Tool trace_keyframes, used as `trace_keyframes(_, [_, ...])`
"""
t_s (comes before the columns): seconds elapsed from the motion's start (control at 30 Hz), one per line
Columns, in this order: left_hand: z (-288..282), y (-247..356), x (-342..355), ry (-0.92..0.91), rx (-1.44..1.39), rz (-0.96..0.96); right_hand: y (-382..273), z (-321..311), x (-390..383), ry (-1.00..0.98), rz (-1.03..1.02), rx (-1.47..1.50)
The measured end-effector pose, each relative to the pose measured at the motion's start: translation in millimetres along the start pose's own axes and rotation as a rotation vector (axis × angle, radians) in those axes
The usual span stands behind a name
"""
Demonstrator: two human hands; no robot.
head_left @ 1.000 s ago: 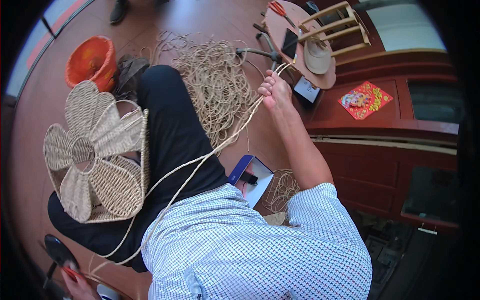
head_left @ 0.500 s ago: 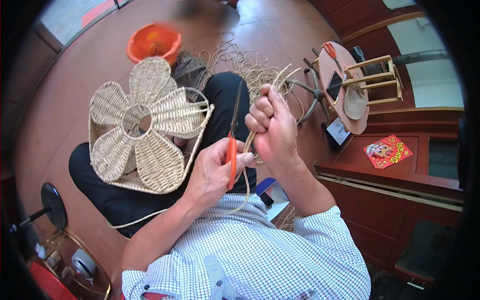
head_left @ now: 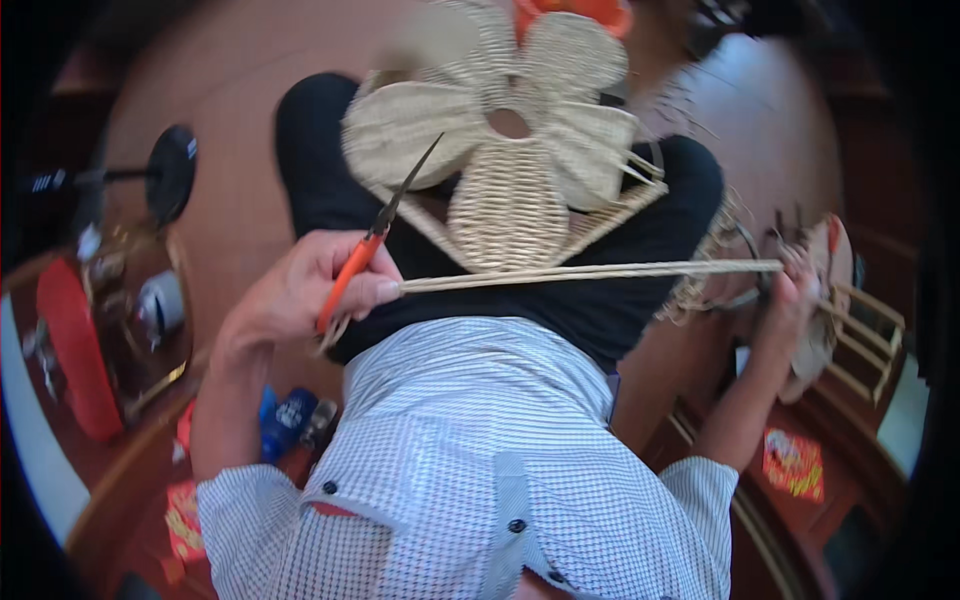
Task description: The recorder is weaving a basket or decorative item from dried plant material, using hands and scissors to trim lengths.
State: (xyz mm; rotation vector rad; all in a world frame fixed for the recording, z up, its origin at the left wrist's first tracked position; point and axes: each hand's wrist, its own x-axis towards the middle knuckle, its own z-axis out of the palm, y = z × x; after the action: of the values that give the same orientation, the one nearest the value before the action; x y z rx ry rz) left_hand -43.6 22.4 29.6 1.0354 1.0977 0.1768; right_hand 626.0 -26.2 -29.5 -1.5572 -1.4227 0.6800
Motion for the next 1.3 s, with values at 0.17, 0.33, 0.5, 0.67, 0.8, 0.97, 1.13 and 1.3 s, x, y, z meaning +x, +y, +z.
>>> trace_keyframes(0.17, [-81, -39, -57, 0.249, 0.08, -0.017, 22, -65, 5, -0.134, -0.162, -1.275])
trace_keyframes(0.33, [-142, -79, -103, 0.333, 0.015, 0.04, 91, -170, 60, -0.164, 0.129, -1.446])
trace_keyframes(0.5, [-164, -112, -120, 0.434, -0.022, 0.025, 134, -219, 100, -0.179, 0.188, -1.54])
trace_keyframes(0.67, [-184, -140, -141, 0.554, -0.102, 0.036, 136, -228, 117, -0.123, 0.23, -1.592])
trace_keyframes(0.8, [-195, -156, -153, 0.497, -0.132, -0.046, 123, -224, 112, -0.049, 0.247, -1.601])
trace_keyframes(0.97, [-198, -169, -152, 0.495, -0.16, -0.023, 99, -215, 100, 0.04, 0.254, -1.609])
trace_keyframes(1.13, [-204, -176, -154, 0.56, 0.008, -0.055, 77, -212, 90, 0.096, 0.252, -1.61])
trace_keyframes(1.3, [-217, -200, -160, 0.84, -0.101, 0.04, 58, -210, 78, 0.154, 0.249, -1.609])
